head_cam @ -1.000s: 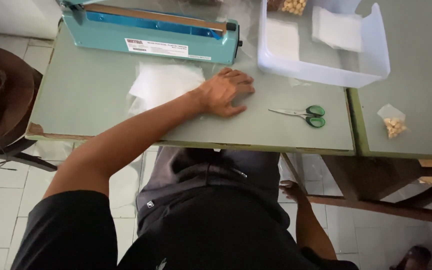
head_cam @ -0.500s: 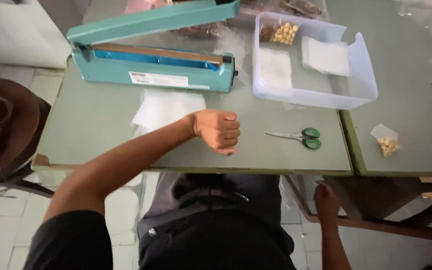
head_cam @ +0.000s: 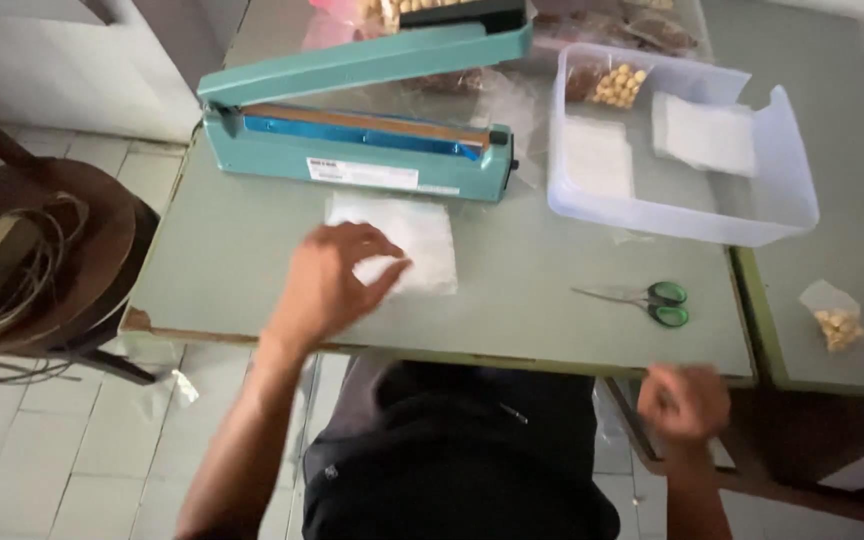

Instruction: Cutting individual plastic bags from a larger plastic sheet using scissors at a packaging station.

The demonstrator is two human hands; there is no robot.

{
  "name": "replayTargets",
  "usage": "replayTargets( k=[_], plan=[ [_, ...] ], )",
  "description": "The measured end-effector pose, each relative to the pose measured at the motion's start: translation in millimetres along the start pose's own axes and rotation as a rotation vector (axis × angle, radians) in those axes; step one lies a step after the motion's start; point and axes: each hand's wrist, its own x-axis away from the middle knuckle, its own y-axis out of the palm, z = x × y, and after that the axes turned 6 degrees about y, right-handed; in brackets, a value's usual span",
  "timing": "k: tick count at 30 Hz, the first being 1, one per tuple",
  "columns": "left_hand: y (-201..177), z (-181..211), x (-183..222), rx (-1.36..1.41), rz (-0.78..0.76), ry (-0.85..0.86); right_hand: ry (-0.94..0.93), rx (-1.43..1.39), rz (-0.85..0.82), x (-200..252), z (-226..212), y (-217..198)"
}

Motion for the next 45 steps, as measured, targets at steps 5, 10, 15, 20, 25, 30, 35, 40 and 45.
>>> replayTargets(
  k=[5, 10, 15, 20, 25, 30, 35, 40, 45],
  plan=[
    [56, -5, 39, -0.109, -0.14, -0.036, 0.132, 0.204, -0.108, -78, -1, 20],
    [78, -17, 45, -0.172, -0.166, -0.056, 0.357, 0.132, -0.207, -131, -26, 33],
    [85, -21, 41, -0.188, 0.056, -0.048, 0.592, 0.08, -0.362, -139, -34, 37],
    [64, -13, 13, -0.198, 0.237, -0.046, 0.496, 0.143, -0.353, -106, -4, 45],
    [33, 3, -36, -0.309, 0.235, 0.015, 0.413, 0.203, -0.307, -108, -7, 44],
    [26, 24, -108, 0.387, -0.09, -0.261, 0.506, 0.153, -0.446, -115, -4, 37],
    [108, -14, -129, 0.485, -0.425, -0.315, 0.632, 0.088, -0.58, -113, -5, 23],
    [153, -27, -135, 0.66, -0.552, -0.327, 0.759, 0.023, -0.598, -119, 1, 20],
    [169, -38, -125, 0.831, -0.554, -0.279, 0.755, 0.053, -0.576, -121, 2, 27]
  ],
)
